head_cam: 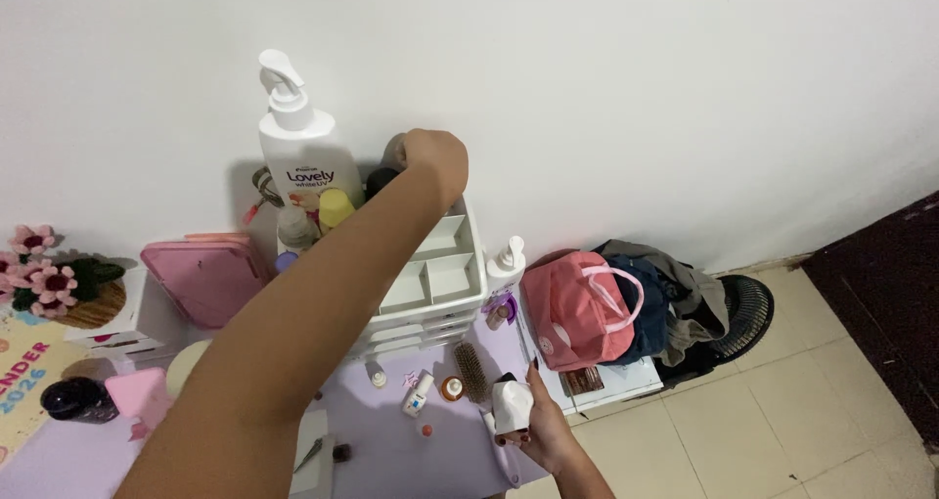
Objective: The person wipes several cosmetic bottles and tubes with a white tissue and places them into a white plastic organizer on a desk. Items handled include a large pump bottle, a yellow tube, a small white tube, a green tube, and a small amber bottle. The person also places a hairbrush into the organizer.
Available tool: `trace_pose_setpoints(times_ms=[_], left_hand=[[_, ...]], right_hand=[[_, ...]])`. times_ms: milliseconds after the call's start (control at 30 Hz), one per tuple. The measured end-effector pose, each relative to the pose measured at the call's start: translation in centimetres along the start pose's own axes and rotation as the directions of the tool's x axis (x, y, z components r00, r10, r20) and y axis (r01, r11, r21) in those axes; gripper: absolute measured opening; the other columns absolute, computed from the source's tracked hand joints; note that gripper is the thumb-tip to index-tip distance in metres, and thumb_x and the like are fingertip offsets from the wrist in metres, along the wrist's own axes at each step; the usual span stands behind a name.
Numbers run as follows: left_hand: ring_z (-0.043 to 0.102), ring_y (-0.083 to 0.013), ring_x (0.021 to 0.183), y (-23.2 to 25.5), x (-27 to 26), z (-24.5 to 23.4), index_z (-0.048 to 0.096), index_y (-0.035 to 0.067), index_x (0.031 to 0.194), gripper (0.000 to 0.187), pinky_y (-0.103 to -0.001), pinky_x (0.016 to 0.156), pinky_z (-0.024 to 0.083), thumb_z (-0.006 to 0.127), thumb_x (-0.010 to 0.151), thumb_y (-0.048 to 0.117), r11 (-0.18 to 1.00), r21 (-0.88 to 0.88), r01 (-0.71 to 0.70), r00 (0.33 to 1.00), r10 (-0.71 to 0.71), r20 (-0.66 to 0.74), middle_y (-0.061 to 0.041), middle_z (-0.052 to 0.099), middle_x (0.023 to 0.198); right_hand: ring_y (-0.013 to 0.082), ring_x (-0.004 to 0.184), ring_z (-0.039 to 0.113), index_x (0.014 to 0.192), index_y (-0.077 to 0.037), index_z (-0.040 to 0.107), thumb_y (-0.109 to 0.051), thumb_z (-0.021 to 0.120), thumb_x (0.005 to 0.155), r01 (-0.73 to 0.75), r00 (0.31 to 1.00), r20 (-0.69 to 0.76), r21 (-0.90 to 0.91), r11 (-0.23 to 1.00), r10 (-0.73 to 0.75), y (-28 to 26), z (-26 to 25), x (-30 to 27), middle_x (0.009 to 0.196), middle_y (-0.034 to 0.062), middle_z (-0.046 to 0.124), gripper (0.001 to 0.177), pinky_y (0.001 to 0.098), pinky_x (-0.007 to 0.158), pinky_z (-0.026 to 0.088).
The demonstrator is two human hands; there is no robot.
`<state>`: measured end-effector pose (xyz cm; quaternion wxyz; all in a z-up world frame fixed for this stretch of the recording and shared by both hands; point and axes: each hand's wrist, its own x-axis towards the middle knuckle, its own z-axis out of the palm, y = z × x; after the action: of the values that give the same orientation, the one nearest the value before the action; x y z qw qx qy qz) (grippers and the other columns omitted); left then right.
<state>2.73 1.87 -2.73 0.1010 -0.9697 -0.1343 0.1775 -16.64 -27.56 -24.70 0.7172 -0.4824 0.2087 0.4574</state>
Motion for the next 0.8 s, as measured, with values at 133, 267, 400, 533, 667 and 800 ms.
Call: trace_pose_setpoints(times_ms=[133,267,400,533,667,800], left_hand=[[0.035,-0.0138,0.054,-0.4,-1.9,-1.2,0.053,0.023,0.066,0.026,-0.026,0.045,0.019,0.066,0.060,0.001,0.998,0.060,-0.035,0.999,0.034,0.025,0.010,0.047,0.068],[0.029,-0.0139,0.055,-0.5,-2.3,-1.6,0.051,0.022,0.068,0.028,-0.027,0.048,0.016,0.068,0.060,0.002,0.996,0.083,-0.044,0.997,0.039,0.061,0.009,0.045,0.069],[0.048,-0.0180,0.066,-0.5,-2.1,-1.4,0.061,0.019,0.081,0.023,-0.030,0.050,0.029,0.054,0.073,-0.001,0.992,0.099,-0.075,0.996,0.070,0.052,0.005,0.058,0.084],[0.068,-0.0343,0.102,-2.1,-6.8,-4.5,0.068,0.013,0.114,0.039,-0.052,0.069,0.060,0.075,0.077,0.024,0.998,-0.037,-0.051,0.997,0.053,0.056,-0.005,0.067,0.118],[0.066,-0.0421,0.104,-4.0,-4.3,-3.8,0.068,0.009,0.113,0.032,-0.060,0.069,0.059,0.062,0.081,0.008,0.997,-0.080,-0.011,1.000,0.013,0.027,-0.011,0.066,0.119],[0.068,-0.0349,0.104,-5.3,-1.5,-1.8,0.072,0.015,0.111,0.038,-0.052,0.070,0.057,0.074,0.074,0.009,0.997,-0.022,0.072,0.994,-0.070,0.078,-0.005,0.068,0.121]], right_hand=[[0.0167,0.032,0.029,0.076,-0.002,0.056,-0.076,0.037,0.090,0.002,1.000,-0.005,0.015,1.000,-0.002,-0.4,0.2,-1.0,0.045,0.0114,0.043,0.077,0.0319,0.042,0.029],[0.0155,0.032,0.027,0.080,0.000,0.059,-0.074,0.036,0.090,-0.025,0.998,-0.052,0.001,1.000,0.025,-0.8,0.8,-1.7,0.045,0.0113,0.042,0.078,0.0376,0.047,0.040],[0.0170,0.032,0.031,0.076,-0.004,0.056,-0.073,0.036,0.092,0.022,1.000,-0.019,0.010,1.000,-0.021,-0.1,0.0,-0.9,0.045,0.0113,0.044,0.074,0.0333,0.040,0.033],[0.0165,0.032,0.028,0.083,-0.002,0.058,-0.075,0.033,0.091,-0.017,1.000,0.004,0.041,0.999,0.017,-0.1,-0.7,-0.8,0.043,0.0100,0.039,0.078,0.0324,0.042,0.029],[0.0166,0.032,0.029,0.079,0.000,0.063,-0.078,0.035,0.087,-0.001,1.000,-0.031,0.025,1.000,0.002,0.4,-1.5,-0.5,0.044,0.0125,0.045,0.084,0.0346,0.043,0.036],[0.0184,0.031,0.034,0.072,-0.007,0.056,-0.078,0.038,0.087,-0.017,1.000,-0.017,0.074,0.997,0.018,1.2,-2.5,1.1,0.046,0.0098,0.047,0.075,0.0353,0.040,0.035]])
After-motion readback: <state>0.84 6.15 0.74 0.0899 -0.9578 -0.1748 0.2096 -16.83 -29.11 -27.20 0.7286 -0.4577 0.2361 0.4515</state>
